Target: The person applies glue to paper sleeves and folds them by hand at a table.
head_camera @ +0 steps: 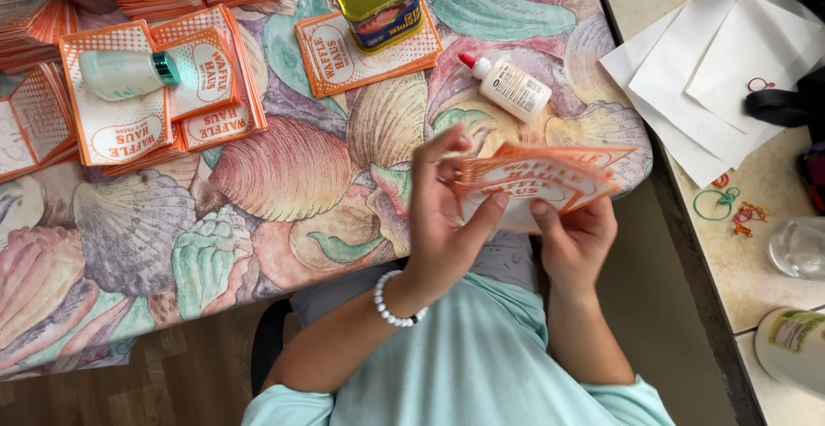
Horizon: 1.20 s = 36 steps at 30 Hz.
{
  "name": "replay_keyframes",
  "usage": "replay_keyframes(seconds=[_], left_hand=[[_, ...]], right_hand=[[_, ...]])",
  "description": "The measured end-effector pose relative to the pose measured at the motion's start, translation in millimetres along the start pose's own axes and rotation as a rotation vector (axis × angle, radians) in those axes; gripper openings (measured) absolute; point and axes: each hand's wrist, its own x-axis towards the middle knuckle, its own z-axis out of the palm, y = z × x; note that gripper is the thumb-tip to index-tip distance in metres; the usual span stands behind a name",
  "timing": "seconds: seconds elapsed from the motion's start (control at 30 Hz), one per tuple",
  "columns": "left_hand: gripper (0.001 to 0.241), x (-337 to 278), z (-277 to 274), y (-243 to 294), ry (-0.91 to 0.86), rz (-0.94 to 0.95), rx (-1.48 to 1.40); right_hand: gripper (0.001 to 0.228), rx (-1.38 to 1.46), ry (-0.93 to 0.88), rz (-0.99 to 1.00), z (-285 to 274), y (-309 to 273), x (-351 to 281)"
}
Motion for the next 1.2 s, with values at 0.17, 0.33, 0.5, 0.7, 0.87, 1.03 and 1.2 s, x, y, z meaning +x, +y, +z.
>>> replay_keyframes(seconds=[0.17,0.33,0.5,0.7,0.87,1.03,1.2], left_hand=[[0.081,28,-47,14,-0.139,0.189,0.158],[0.066,27,-64,-19,-0.087,0.158,0.120],[0.060,22,-53,-26,-0.054,0.206,0.214],[0.059,19,-50,-35,-0.012,0.237,0.294],[0.048,17,-54,-48,-0.012,0.268,0.273],[0.042,23,-50,-22,0.053,0.345,0.286],[0.019,28,-50,-13,0.128,0.372,0.294]], right_hand=[[0.095,0.251,-0.224,-0.327,82,8,27],[0.105,0.200,-0.312,-0.154,96,15,26],[0.086,0.130,-0.283,-0.276,81,34,28],[0.092,0.144,-0.339,-0.133,86,3,31],[0.079,0.288,-0.452,-0.119,82,3,39],[0.061,0.462,-0.304,-0.046,30,60,51],[0.029,0.511,-0.182,-0.070,13,67,52]])
